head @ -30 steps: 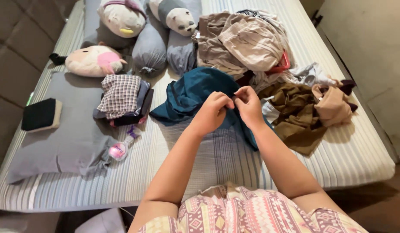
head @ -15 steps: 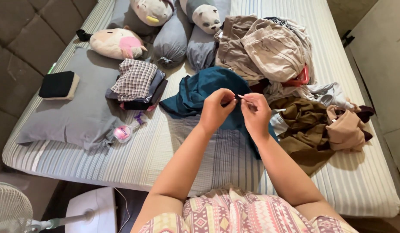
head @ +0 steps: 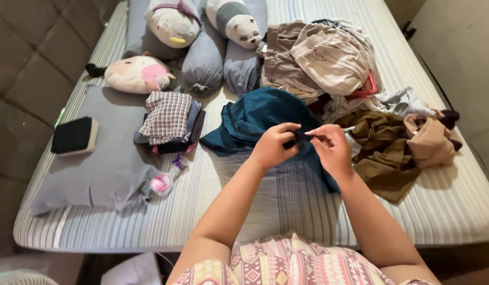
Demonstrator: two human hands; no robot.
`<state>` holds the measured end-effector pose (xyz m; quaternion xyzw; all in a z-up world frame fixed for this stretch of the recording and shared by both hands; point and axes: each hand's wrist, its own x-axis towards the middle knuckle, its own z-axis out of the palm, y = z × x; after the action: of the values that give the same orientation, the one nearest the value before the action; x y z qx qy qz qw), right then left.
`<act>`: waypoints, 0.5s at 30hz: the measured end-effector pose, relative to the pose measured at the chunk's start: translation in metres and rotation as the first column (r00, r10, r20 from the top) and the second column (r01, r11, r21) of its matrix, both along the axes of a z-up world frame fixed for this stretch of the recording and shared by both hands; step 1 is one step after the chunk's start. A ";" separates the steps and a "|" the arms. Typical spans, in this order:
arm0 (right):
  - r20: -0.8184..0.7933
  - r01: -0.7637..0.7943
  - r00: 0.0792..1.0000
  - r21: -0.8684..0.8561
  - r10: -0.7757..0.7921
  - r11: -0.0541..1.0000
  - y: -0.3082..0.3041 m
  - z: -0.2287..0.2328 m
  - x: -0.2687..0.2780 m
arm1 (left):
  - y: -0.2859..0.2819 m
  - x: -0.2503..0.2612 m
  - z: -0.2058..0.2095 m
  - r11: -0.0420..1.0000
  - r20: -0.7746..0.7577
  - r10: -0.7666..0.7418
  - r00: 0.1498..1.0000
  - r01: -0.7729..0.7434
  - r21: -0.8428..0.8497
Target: Fold a plaid shirt and dark blue pants on a bed.
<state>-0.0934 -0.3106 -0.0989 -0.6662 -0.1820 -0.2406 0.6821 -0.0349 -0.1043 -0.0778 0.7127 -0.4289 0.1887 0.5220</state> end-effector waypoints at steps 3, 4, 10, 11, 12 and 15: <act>0.020 0.052 0.998 -0.061 -0.051 0.997 -0.004 0.011 -0.025 | 0.001 0.017 -0.034 0.987 0.148 0.006 0.989 -0.030 0.160; -0.014 0.083 0.996 -0.160 -0.087 0.984 -0.007 0.016 -0.038 | 0.003 0.018 -0.041 0.977 0.160 0.135 0.978 -0.158 0.143; 0.098 -0.071 0.991 -0.231 0.096 0.970 -0.093 0.067 -0.122 | 0.028 0.045 -0.098 0.870 0.110 0.457 0.883 -0.469 0.154; -0.003 -0.199 0.980 -0.070 0.199 0.978 -0.125 0.067 -0.137 | 0.033 0.053 -0.112 0.856 0.109 0.471 0.876 -0.483 0.183; -0.004 -0.190 0.982 -0.071 0.190 0.979 -0.141 0.051 -0.159 | 0.040 0.058 -0.135 0.861 0.107 0.463 0.880 -0.475 0.182; -0.058 -0.112 0.993 -0.094 0.107 0.989 -0.200 0.074 -0.192 | 0.058 0.056 -0.184 0.763 0.134 0.590 0.796 -0.604 0.229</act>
<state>-0.2852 -0.5109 -0.0251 -0.6936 -0.2115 -0.1759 0.6658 0.0211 -0.0468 -0.2619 0.8688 -0.2148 0.3059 0.3248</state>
